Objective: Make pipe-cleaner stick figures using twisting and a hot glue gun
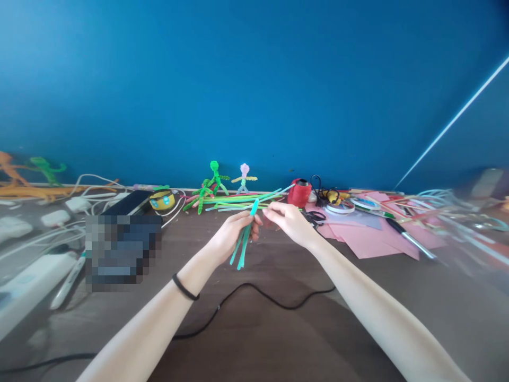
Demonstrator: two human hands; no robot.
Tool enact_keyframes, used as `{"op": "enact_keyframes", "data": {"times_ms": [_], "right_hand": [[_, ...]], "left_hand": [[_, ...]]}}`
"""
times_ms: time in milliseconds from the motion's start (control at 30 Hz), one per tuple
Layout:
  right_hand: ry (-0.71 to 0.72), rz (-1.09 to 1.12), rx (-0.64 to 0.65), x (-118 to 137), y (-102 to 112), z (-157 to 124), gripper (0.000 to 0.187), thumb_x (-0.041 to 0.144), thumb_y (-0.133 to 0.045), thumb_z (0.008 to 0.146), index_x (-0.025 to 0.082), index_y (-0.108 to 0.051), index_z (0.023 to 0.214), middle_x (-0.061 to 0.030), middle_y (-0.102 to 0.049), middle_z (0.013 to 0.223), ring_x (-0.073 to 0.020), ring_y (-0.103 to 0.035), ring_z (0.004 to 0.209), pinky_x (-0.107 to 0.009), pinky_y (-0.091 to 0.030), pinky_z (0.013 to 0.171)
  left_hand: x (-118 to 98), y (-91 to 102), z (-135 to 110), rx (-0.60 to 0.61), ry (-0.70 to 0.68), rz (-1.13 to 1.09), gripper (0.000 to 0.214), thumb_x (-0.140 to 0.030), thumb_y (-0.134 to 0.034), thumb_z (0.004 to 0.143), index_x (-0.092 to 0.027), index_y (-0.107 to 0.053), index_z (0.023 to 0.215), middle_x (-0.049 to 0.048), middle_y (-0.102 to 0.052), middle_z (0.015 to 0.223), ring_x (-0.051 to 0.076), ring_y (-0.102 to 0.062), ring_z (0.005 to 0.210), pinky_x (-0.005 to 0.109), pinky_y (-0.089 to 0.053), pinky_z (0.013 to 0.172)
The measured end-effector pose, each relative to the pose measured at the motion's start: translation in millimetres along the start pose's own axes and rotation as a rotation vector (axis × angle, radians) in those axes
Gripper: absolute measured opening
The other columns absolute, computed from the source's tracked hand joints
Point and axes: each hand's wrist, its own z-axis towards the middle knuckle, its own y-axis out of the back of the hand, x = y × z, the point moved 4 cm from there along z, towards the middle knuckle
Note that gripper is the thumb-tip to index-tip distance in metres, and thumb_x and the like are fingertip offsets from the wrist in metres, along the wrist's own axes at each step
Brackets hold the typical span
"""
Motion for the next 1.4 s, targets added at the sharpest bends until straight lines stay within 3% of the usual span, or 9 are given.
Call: {"op": "enact_keyframes", "data": {"times_ms": [67, 167, 433, 700, 833, 1000, 1200, 1400], "right_hand": [[0.048, 0.116, 0.038, 4.8, -2.6, 0.5, 0.02, 0.031, -0.048, 0.081, 0.016, -0.059, 0.073, -0.0005, -0.059, 0.072, -0.0139, -0.054, 0.071, -0.026, -0.039, 0.068], [0.06, 0.252, 0.073, 9.1, -5.0, 0.3, 0.014, 0.025, -0.053, 0.078, 0.015, -0.062, 0.077, -0.0004, -0.058, 0.071, -0.0143, -0.054, 0.075, -0.028, -0.039, 0.076], [-0.049, 0.458, 0.074, 0.3, -7.1, 1.8, 0.012, 0.024, -0.061, 0.07, 0.014, -0.065, 0.075, 0.0012, -0.055, 0.061, -0.0117, -0.049, 0.063, -0.029, -0.038, 0.069], [-0.057, 0.476, 0.065, -1.3, -7.6, 1.1, 0.016, 0.026, -0.064, 0.069, 0.014, -0.068, 0.078, 0.0033, -0.05, 0.053, -0.0096, -0.044, 0.055, -0.027, -0.036, 0.062], [-0.035, 0.45, 0.069, -1.2, -7.3, 0.9, 0.018, 0.029, -0.064, 0.07, 0.015, -0.068, 0.08, 0.0029, -0.053, 0.053, -0.0124, -0.052, 0.062, -0.029, -0.04, 0.071], [-0.037, 0.454, 0.041, -2.7, -6.5, 2.6, 0.017, 0.029, -0.067, 0.067, 0.016, -0.069, 0.078, -0.0011, -0.064, 0.069, -0.0164, -0.058, 0.078, -0.032, -0.04, 0.081], [-0.043, 0.507, 0.063, -5.8, -8.5, 3.6, 0.019, 0.029, -0.066, 0.068, 0.018, -0.07, 0.083, -0.0032, -0.067, 0.087, -0.0169, -0.058, 0.087, -0.031, -0.04, 0.083], [-0.046, 0.494, 0.075, -8.5, -10.7, 3.6, 0.022, 0.028, -0.063, 0.07, 0.018, -0.069, 0.089, -0.0046, -0.066, 0.095, -0.0168, -0.056, 0.087, -0.028, -0.04, 0.074]], "left_hand": [[0.4, -2.0, -0.6, 0.027, -0.002, -0.009, 0.012, -0.019, -0.05, 0.075, -0.011, -0.059, 0.072, 0.0017, -0.054, 0.061, 0.009, -0.051, 0.054, 0.024, -0.041, 0.058], [2.2, -3.5, -0.6, 0.055, 0.005, -0.023, 0.013, -0.018, -0.051, 0.074, -0.01, -0.06, 0.071, 0.0027, -0.055, 0.062, 0.01, -0.051, 0.055, 0.025, -0.04, 0.059], [4.3, -6.7, -1.4, 0.058, -0.006, -0.027, 0.015, -0.02, -0.053, 0.074, -0.009, -0.063, 0.074, 0.0027, -0.053, 0.062, 0.009, -0.045, 0.056, 0.025, -0.034, 0.058], [10.0, -7.2, 0.3, 0.148, -0.012, 0.024, 0.022, -0.026, -0.048, 0.079, -0.01, -0.063, 0.078, 0.0009, -0.05, 0.061, 0.008, -0.04, 0.053, 0.025, -0.032, 0.056], [8.6, -8.1, -0.8, 0.168, -0.021, 0.066, 0.022, -0.028, -0.047, 0.079, -0.011, -0.062, 0.075, 0.0004, -0.047, 0.061, 0.008, -0.039, 0.053, 0.025, -0.032, 0.055], [8.7, -10.1, -1.7, 0.153, 0.004, 0.051, 0.019, -0.026, -0.046, 0.079, -0.014, -0.054, 0.067, -0.0011, -0.045, 0.06, 0.007, -0.038, 0.051, 0.023, -0.032, 0.053], [6.9, -11.9, -1.2, 0.127, 0.037, -0.034, 0.018, -0.022, -0.042, 0.08, -0.014, -0.046, 0.064, -0.0041, -0.033, 0.056, 0.006, -0.031, 0.048, 0.02, -0.027, 0.048], [5.6, -12.6, -1.0, 0.135, 0.055, -0.054, 0.019, -0.02, -0.041, 0.08, -0.015, -0.041, 0.062, -0.0051, -0.028, 0.054, 0.005, -0.027, 0.046, 0.019, -0.026, 0.046]]}}
